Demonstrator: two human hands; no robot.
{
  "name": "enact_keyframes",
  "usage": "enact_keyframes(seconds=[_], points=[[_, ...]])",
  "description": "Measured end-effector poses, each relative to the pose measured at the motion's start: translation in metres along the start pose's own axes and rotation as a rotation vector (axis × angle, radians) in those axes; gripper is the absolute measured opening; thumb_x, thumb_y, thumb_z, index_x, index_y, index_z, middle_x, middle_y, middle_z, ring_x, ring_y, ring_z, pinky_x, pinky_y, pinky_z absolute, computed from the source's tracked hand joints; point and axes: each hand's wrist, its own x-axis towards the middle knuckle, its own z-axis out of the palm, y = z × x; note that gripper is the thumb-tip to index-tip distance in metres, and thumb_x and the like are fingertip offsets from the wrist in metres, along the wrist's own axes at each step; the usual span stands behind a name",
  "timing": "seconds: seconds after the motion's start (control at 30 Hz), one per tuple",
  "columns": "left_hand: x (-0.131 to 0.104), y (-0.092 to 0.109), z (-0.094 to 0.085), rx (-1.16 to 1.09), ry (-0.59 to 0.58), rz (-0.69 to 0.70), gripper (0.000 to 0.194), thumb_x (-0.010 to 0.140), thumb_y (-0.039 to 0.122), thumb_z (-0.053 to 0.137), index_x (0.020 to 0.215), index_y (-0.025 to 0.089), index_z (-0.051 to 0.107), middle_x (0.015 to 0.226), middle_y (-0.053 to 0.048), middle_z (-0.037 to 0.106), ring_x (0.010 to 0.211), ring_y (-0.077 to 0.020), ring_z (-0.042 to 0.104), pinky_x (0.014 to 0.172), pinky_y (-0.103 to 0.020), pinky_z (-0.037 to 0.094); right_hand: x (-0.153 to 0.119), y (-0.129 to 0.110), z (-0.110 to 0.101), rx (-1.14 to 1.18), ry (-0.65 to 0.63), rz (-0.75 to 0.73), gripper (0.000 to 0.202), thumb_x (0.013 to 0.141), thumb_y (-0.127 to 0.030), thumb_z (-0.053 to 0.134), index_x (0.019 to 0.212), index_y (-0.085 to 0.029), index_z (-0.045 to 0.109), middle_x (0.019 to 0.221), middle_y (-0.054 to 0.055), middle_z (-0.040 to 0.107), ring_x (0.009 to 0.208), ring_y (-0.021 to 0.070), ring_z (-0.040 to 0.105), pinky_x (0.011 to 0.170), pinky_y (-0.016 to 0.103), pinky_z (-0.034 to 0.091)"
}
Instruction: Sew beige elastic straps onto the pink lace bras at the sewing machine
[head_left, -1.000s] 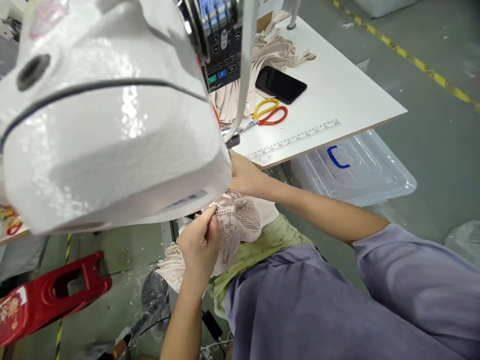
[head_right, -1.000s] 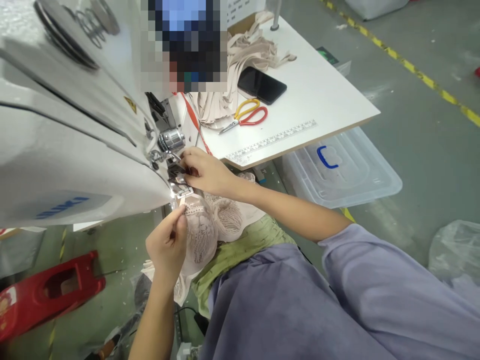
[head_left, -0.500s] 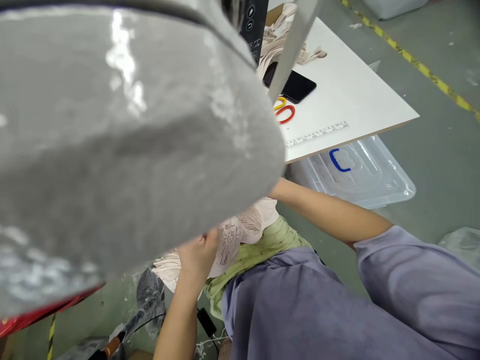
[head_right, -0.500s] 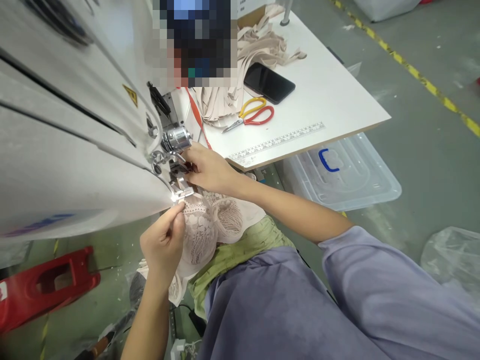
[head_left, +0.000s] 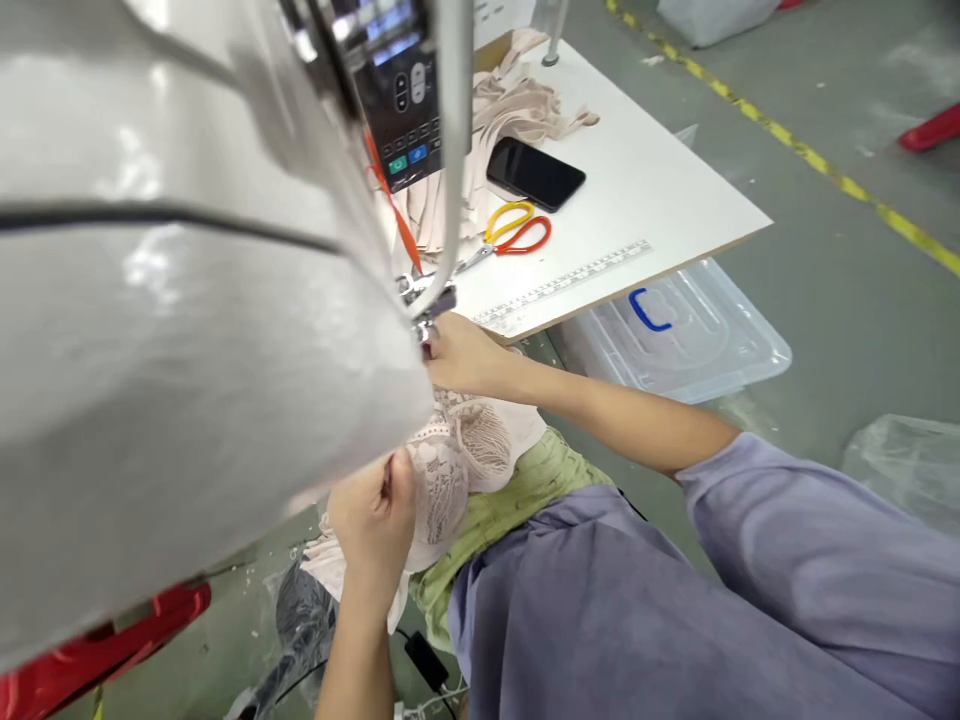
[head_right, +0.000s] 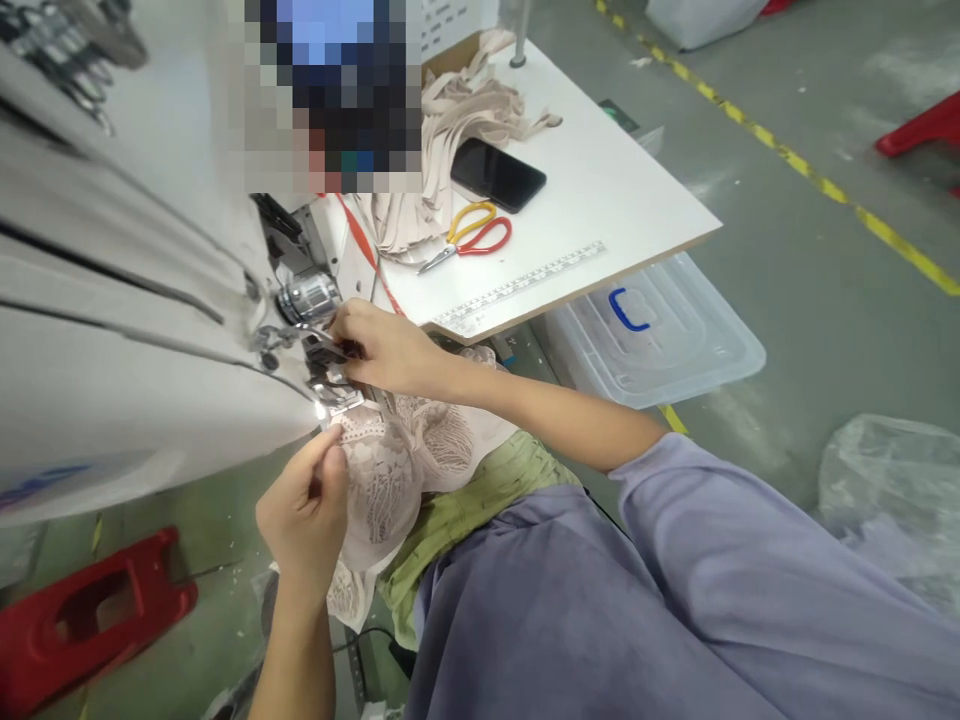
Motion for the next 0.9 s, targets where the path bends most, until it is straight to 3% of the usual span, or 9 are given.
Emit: enact_keyframes(seconds=[0.1, 0.33, 0.6, 0.9], points=[[-0.002, -0.001, 0.003, 0.053, 0.086, -0.058, 0.024, 0.089, 0.036, 0.064, 0.106, 0.021, 0.072, 0.073, 0.0, 0.071, 0.054, -0.0118, 0.058, 0.051, -0.023, 0.04, -0.001, 0.003, 0.002, -0.021, 0.086, -0.024, 0.011, 0.078, -0.015, 0.06, 0.087, -0.018, 0.057, 0.103, 0.006, 0.061, 0.096, 0.0197, 0.057, 0.08, 0.03, 0.044], [-0.003, -0.002, 0.006, -0.01, 0.168, -0.128, 0.017, 0.087, 0.034, 0.067, 0.094, 0.02, 0.062, 0.069, 0.003, 0.059, 0.058, -0.0108, 0.057, 0.052, -0.022, 0.04, -0.002, 0.004, 0.005, -0.035, 0.112, -0.035, 0.002, 0.083, -0.02, 0.059, 0.084, -0.019, 0.058, 0.095, 0.004, 0.059, 0.092, 0.0182, 0.058, 0.076, 0.028, 0.042], [-0.001, 0.001, 0.01, -0.028, 0.145, -0.163, 0.017, 0.089, 0.035, 0.065, 0.094, 0.019, 0.06, 0.064, 0.005, 0.053, 0.055, -0.0097, 0.051, 0.055, -0.022, 0.041, -0.004, 0.003, 0.003, -0.04, 0.116, -0.032, 0.004, 0.084, -0.019, 0.061, 0.084, -0.019, 0.057, 0.094, 0.004, 0.059, 0.083, 0.0164, 0.055, 0.073, 0.028, 0.041], [0.004, 0.004, 0.015, -0.063, 0.13, -0.195, 0.021, 0.086, 0.038, 0.068, 0.092, 0.019, 0.063, 0.063, 0.004, 0.057, 0.056, -0.01, 0.055, 0.058, -0.022, 0.044, -0.005, 0.001, -0.002, -0.001, 0.116, -0.014, 0.008, 0.08, -0.017, 0.06, 0.081, -0.019, 0.053, 0.094, 0.003, 0.055, 0.081, 0.0158, 0.053, 0.071, 0.028, 0.039]])
